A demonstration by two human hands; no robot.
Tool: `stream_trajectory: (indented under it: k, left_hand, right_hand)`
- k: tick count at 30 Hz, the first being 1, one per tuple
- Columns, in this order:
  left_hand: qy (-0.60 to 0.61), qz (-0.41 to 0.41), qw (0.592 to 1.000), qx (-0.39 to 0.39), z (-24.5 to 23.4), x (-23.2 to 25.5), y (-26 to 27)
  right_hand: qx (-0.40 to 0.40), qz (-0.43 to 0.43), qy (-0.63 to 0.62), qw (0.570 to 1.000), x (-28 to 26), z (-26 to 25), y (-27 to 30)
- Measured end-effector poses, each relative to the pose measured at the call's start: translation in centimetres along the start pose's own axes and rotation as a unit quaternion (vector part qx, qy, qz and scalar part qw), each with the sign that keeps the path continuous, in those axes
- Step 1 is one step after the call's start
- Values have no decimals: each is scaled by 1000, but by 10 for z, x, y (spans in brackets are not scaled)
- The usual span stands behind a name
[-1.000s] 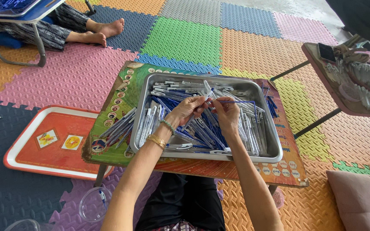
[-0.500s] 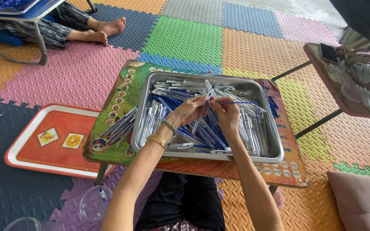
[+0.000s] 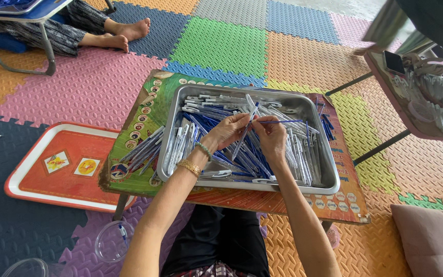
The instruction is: The person sits on the floor and assembles pens by inserting blue ink cartridges into clear plastic barrels. They pick up the components from a metal tray, fit them together, and place the finished pens back into the tray.
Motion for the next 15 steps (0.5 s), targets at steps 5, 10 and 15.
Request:
stream_trajectory:
  k: [5,10,15]
  left_hand:
    - [-46,-1,998,46,35,30,22]
    - [-83,-2,995,56,33,29,21]
    - [-75,-8,995,67,31,25,21]
  right_hand:
    - [-4,8,7,1000,3,-1,1]
    - [-18,16,92,995,19,-5,-2]
    - [-16,7,135,991,16,-3,0]
Point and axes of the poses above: each hand's wrist, its own y-axis away from the middle knuckle, its own z-axis out of the palm, x = y × z, the point moved 5 cm from there along -y, towards the middle knuckle, and after that the axes turned 10 degrees about -x, right-handed, at the moved point
